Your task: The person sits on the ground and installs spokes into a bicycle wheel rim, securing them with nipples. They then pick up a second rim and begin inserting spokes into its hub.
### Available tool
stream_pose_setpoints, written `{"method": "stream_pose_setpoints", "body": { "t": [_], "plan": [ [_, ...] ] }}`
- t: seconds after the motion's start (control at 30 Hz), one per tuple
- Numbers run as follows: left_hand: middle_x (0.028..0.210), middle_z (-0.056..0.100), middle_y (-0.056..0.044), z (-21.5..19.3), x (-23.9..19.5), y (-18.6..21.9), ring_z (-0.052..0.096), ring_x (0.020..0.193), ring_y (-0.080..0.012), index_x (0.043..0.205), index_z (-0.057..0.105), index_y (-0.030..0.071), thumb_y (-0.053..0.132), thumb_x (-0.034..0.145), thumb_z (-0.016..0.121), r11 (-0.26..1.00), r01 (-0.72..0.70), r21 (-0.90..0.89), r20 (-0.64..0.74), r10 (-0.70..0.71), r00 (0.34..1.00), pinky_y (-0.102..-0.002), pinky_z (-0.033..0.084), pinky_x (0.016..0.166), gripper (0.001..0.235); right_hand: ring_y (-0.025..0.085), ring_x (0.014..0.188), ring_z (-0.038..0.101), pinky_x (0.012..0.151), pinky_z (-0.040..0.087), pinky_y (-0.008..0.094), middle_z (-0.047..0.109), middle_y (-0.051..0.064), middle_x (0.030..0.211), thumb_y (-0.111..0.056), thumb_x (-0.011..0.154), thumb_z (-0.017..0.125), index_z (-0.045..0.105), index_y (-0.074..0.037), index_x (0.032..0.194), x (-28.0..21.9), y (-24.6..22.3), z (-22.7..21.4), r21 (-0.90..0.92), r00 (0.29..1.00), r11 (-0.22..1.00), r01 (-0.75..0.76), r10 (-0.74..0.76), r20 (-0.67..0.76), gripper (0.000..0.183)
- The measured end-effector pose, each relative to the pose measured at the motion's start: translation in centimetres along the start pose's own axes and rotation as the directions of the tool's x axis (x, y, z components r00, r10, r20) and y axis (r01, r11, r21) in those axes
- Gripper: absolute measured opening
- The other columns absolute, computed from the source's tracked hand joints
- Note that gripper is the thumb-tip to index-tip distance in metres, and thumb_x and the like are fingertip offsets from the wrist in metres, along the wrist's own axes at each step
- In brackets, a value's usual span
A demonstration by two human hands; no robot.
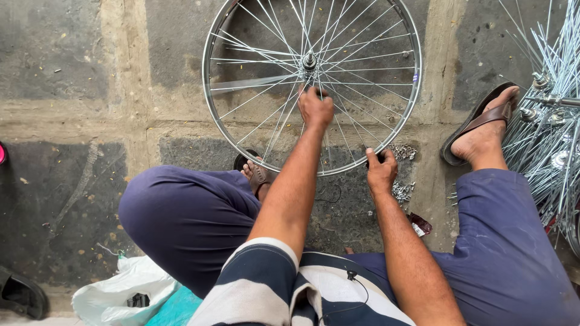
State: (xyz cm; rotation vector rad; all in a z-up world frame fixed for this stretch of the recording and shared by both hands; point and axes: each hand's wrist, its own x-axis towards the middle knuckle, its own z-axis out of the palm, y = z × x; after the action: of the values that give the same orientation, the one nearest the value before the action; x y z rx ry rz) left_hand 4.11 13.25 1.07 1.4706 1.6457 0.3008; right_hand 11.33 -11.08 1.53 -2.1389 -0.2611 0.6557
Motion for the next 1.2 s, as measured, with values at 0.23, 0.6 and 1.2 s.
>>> {"method": "stream_pose_setpoints", "body": {
  "t": [0.23,0.6,1.2],
  "plan": [
    [0.11,0.075,-0.02,-1.4,0.1,-2.3,0.067,0.095,-0.0259,0.103,0.071,0.004,0.015,0.09,0.066,0.853,0.139,-0.504,0.215,-0.032,0.976,-0.041,0.056,0.085,0.017,0.018,0.076,0.063,0.068,0.052,0.037,0.067,0.003,0.084,-0.027,0.081,0.088,0.062,-0.007,0.093,-0.1,-2.6,0.2,-0.223,0.996,0.972,-0.078,0.069,-0.049,0.034],
    [0.109,0.075,-0.014,-4.1,-6.2,-9.0,0.071,0.1,-0.0353,0.115,0.07,0.016,0.027,0.098,0.061,0.994,0.003,-0.11,-0.051,-0.009,0.999,-0.048,0.054,0.088,0.022,0.017,0.074,0.062,0.071,0.053,0.034,0.067,0.003,0.083,-0.026,0.081,0.09,0.064,-0.003,0.094,3.2,-0.4,-1.3,-0.146,0.98,0.973,0.178,-0.189,-0.061,0.037],
    [0.118,0.073,-0.015,-0.2,-11.5,-4.6,0.07,0.108,-0.0275,0.113,0.065,0.008,0.023,0.097,0.064,0.843,0.216,-0.492,0.402,0.0,0.916,-0.043,0.055,0.095,0.022,0.016,0.08,0.063,0.074,0.053,0.034,0.067,0.004,0.09,-0.018,0.08,0.087,0.063,-0.004,0.103,2.1,-2.4,-1.4,-0.066,0.99,0.99,0.128,-0.131,-0.055,0.035]
  ]
}}
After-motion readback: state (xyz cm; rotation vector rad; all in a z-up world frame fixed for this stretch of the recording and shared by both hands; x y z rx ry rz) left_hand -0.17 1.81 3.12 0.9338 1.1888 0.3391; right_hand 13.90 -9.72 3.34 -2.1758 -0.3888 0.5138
